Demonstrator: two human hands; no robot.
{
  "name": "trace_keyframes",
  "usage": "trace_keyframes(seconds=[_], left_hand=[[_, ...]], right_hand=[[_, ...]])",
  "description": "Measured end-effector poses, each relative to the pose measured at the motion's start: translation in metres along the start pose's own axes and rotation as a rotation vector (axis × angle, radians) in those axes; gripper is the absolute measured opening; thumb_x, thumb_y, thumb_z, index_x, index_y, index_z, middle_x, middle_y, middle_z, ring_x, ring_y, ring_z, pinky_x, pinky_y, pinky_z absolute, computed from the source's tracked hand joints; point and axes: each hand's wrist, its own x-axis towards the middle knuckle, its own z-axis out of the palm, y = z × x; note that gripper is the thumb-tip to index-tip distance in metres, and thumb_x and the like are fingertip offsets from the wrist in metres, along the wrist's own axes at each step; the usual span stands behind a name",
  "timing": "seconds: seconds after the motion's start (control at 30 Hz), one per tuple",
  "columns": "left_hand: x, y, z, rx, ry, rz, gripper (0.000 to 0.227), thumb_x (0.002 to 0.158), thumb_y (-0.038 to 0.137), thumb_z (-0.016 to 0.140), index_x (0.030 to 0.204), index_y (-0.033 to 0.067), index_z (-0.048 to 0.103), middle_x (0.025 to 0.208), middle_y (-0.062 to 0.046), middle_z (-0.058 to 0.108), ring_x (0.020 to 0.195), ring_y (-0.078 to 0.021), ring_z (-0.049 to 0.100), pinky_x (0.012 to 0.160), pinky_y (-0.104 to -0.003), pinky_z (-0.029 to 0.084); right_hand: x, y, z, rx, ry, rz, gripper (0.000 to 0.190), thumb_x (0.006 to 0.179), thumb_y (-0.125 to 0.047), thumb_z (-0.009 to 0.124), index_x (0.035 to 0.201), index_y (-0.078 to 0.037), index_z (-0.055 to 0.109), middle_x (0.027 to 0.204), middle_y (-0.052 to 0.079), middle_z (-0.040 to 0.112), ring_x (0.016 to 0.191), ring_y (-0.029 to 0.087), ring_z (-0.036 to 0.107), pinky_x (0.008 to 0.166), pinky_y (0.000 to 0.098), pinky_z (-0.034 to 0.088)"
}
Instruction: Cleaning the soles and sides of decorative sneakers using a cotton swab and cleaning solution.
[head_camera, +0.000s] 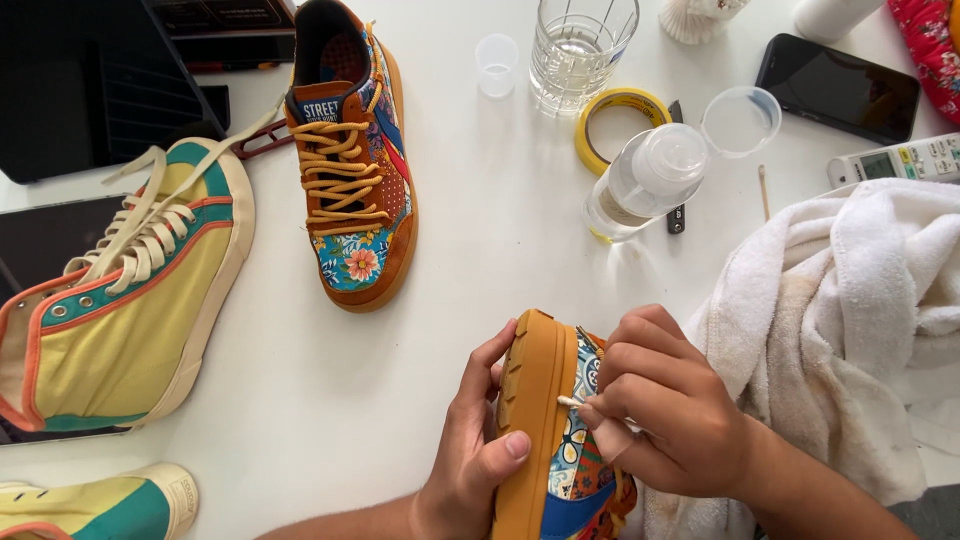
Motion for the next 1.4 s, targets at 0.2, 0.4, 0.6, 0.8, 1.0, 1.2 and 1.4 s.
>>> trace_keyframes(seconds=[0.2, 0.4, 0.6, 0.8, 1.0, 1.2, 1.4], left_hand=[[-0.002, 0.003, 0.003, -0.017, -0.001, -0.018, 0.115, 0.071, 0.055, 0.071, 0.162, 0.0067, 0.020, 0.135, -0.020, 0.045, 0.134, -0.0316, 0.050, 0.116, -0.048, 0.041], [-0.004, 0.000, 0.000, 0.029, -0.027, 0.023, 0.115, 0.074, 0.056, 0.071, 0.164, 0.0038, 0.021, 0.136, -0.020, 0.045, 0.134, -0.0316, 0.048, 0.117, -0.047, 0.040], [-0.003, 0.003, 0.001, 0.044, 0.000, 0.007, 0.115, 0.073, 0.057, 0.070, 0.163, 0.0047, 0.020, 0.135, -0.022, 0.046, 0.134, -0.0325, 0.049, 0.116, -0.047, 0.040], [-0.002, 0.007, 0.003, 0.047, 0.005, -0.012, 0.116, 0.071, 0.058, 0.069, 0.162, 0.0060, 0.020, 0.135, -0.022, 0.044, 0.135, -0.0338, 0.048, 0.116, -0.049, 0.040], [-0.001, 0.001, 0.002, 0.059, 0.035, -0.022, 0.116, 0.068, 0.059, 0.068, 0.161, 0.0074, 0.022, 0.130, -0.020, 0.046, 0.130, -0.0319, 0.050, 0.113, -0.049, 0.042], [-0.002, -0.005, -0.002, 0.163, 0.052, -0.006, 0.117, 0.065, 0.061, 0.067, 0.162, 0.0087, 0.027, 0.121, -0.018, 0.046, 0.121, -0.0298, 0.051, 0.111, -0.046, 0.039], [0.000, -0.008, -0.003, 0.173, 0.069, -0.011, 0.118, 0.062, 0.062, 0.067, 0.160, 0.0096, 0.028, 0.119, -0.017, 0.048, 0.120, -0.0300, 0.053, 0.109, -0.046, 0.041]], right_hand=[[-0.003, 0.002, -0.004, 0.031, -0.086, -0.008, 0.015, 0.070, 0.000, 0.071, 0.076, -0.008, 0.059, 0.072, 0.003, 0.053, 0.070, 0.022, 0.053, 0.076, 0.0426, 0.041], [0.001, -0.005, -0.005, 0.196, -0.182, -0.099, 0.021, 0.078, -0.001, 0.074, 0.076, -0.009, 0.055, 0.075, 0.003, 0.053, 0.072, 0.020, 0.052, 0.083, 0.0431, 0.042], [0.000, 0.002, -0.001, 0.011, -0.031, -0.009, 0.015, 0.070, -0.002, 0.071, 0.073, -0.008, 0.057, 0.071, 0.003, 0.054, 0.067, 0.020, 0.051, 0.078, 0.0412, 0.041], [0.001, 0.007, -0.003, 0.017, -0.034, 0.011, 0.017, 0.072, -0.001, 0.071, 0.071, -0.007, 0.055, 0.071, 0.005, 0.053, 0.069, 0.021, 0.051, 0.077, 0.0412, 0.040], [-0.002, 0.018, 0.004, -0.044, 0.078, 0.188, 0.016, 0.078, -0.001, 0.071, 0.072, -0.005, 0.056, 0.073, 0.006, 0.057, 0.073, 0.022, 0.053, 0.076, 0.0364, 0.041], [-0.010, 0.035, 0.002, 0.197, 0.191, 0.407, 0.014, 0.083, -0.002, 0.068, 0.074, -0.003, 0.056, 0.074, 0.006, 0.059, 0.073, 0.019, 0.055, 0.067, 0.0321, 0.045], [-0.014, 0.037, 0.004, 0.252, 0.055, 0.317, 0.020, 0.082, -0.005, 0.070, 0.071, -0.003, 0.053, 0.073, 0.003, 0.058, 0.074, 0.014, 0.053, 0.067, 0.0293, 0.043]])
